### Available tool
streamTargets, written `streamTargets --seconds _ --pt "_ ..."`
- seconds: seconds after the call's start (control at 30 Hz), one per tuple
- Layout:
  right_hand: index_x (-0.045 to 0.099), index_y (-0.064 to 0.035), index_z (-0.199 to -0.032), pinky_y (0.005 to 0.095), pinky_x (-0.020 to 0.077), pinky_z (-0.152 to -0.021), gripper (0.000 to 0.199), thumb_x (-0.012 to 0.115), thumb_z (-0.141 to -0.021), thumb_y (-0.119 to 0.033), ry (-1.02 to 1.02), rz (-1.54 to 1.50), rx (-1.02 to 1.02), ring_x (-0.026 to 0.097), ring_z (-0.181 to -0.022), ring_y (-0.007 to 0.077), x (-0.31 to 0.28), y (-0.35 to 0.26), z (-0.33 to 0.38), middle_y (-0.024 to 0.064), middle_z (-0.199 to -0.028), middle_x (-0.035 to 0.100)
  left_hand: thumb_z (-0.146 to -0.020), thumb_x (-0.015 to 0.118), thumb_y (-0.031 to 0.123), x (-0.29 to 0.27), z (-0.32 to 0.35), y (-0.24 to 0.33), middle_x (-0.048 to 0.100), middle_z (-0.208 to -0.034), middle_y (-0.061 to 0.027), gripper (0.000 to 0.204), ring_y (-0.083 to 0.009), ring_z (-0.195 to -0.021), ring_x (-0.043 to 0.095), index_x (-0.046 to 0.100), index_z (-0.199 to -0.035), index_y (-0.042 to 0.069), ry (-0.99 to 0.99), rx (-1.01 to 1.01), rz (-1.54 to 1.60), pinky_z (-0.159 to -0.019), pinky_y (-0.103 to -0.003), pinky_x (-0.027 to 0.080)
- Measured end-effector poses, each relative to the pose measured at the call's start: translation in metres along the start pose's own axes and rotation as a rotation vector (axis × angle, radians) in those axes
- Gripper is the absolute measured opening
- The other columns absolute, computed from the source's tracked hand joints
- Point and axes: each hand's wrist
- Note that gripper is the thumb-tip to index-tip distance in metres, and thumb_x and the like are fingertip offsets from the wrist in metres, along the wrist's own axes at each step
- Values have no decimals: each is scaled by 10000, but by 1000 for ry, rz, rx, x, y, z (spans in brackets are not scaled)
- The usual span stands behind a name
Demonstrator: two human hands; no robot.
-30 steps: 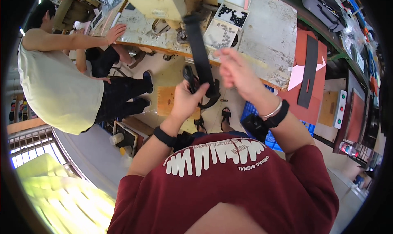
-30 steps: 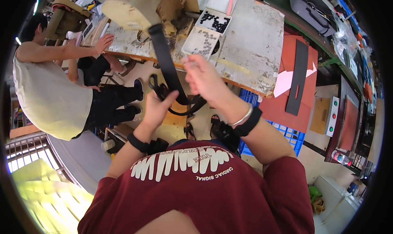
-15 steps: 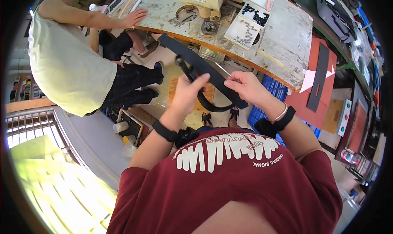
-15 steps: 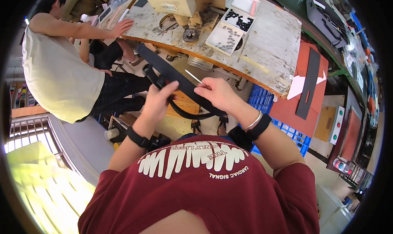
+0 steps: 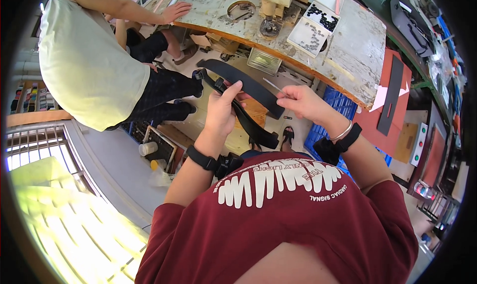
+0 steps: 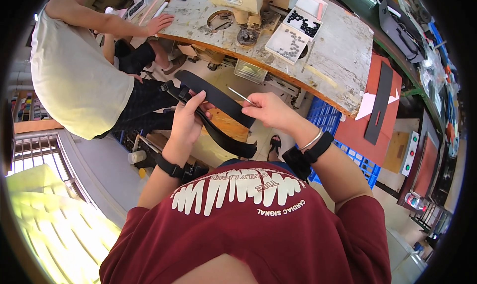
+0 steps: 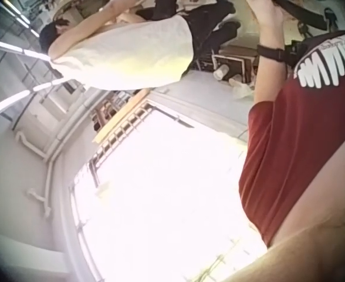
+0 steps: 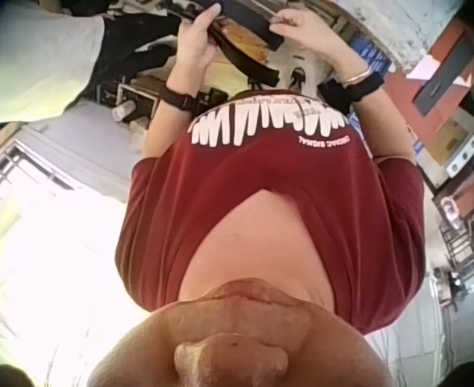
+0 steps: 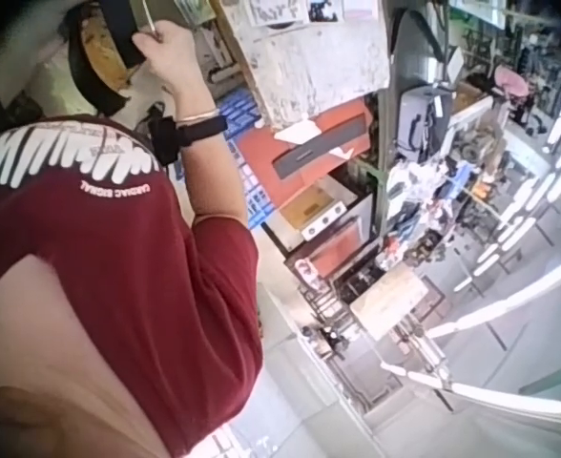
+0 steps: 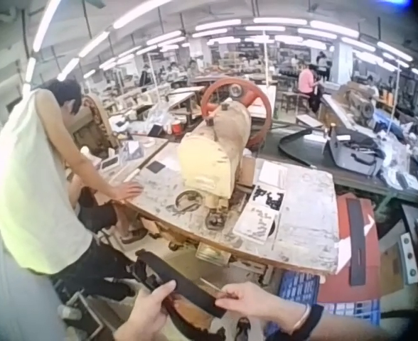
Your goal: Attaching hardware and finishing leather straps by poking holes and making adjustments in a workshop setting.
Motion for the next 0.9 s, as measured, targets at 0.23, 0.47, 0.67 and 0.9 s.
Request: streamTargets --seconds 0.23,0.47,0.67,0.9 --pt "572 -34 -833 198 241 -401 126 567 -808 -158 63 -12 -31 322 -468 22 21 -22 -2 -58 -590 436 -790 591 92 -9 10 -5 583 -786 -18 150 -124 -693 569 523 -923 79 -98 36 -125 -547 -234 422" --pt "577 -27 -812 215 269 -405 153 586 -793 -179 7 28 -42 347 -477 30 23 -12 -2 -46 -572 434 -778 613 95 -24 6 -2 603 -785 -24 122 -112 -704 581 583 -883 42 -61 -14 81 -564 -225 452" --pt "553 -59 -905 244 349 -419 118 511 -845 -152 180 313 -200 460 -480 99 35 -18 -1 7 -618 508 -778 604 75 -13 19 -9 590 -749 -27 100 -117 -673 568 579 -870 45 -70 -25 -71 -562 -229 434" --pt "451 -142 -1198 350 455 -548 475 502 -741 -24 395 1038 -486 571 -663 282 49 -28 43 119 -745 569 -756 619 45 -12 18 -14 598 -710 -33 99 -75 -591 535 552 -822 16 -27 222 -263 -518 -199 411"
Point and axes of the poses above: each hand's wrist, its own z-axis away from the middle knuckle, its own x-axis out of the palm, y = z × x
